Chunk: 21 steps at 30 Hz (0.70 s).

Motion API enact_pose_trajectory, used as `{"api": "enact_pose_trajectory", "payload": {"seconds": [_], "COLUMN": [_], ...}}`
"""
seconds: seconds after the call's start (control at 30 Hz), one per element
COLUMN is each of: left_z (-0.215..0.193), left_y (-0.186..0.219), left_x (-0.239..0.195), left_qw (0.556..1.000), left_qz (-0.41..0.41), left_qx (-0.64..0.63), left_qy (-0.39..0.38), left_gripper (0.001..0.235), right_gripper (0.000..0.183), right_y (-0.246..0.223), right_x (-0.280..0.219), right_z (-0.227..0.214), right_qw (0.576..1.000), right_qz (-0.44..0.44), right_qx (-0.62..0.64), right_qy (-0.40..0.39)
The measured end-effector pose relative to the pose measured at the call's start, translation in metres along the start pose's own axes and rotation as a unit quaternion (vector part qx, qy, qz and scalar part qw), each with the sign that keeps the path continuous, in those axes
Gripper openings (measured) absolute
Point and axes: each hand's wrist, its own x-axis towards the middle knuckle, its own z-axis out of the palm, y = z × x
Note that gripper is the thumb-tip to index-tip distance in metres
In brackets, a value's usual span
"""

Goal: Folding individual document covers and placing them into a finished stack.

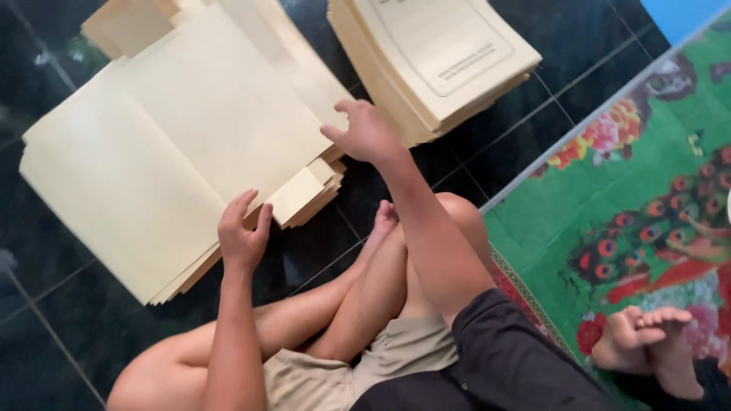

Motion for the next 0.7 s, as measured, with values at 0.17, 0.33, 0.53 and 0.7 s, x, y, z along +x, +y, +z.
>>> {"api": "enact_pose_trajectory", "payload": {"seconds": [0.17,0.33,0.53,0.7], "left_z": [0.017,0.049,0.123,0.194], "left_y": [0.070,0.155,0.226,0.242], "left_x": [0.004,0.044,0.100,0.134], "left_qw": [0.994,0.995,0.977,0.960], "left_qz": [-0.039,0.038,0.006,-0.130], "left_qx": [-0.088,-0.050,-0.156,-0.136], "left_qy": [-0.046,-0.075,-0.147,-0.207], "left_gripper": [0.034,0.027,0.028,0.066], "right_gripper": [0.044,0.024,0.021,0.017], "right_y": [0.010,0.033,0.054,0.072], "right_x": [-0.029,-0.020,-0.009,-0.002], "right_z": [-0.080,-0.111,-0.132,-0.138], "right_qw": [0.946,0.846,0.792,0.746], "right_qz": [0.004,0.010,0.033,0.036], "right_qx": [0.260,0.399,0.510,0.576], "right_qy": [0.194,0.354,0.333,0.333]}}
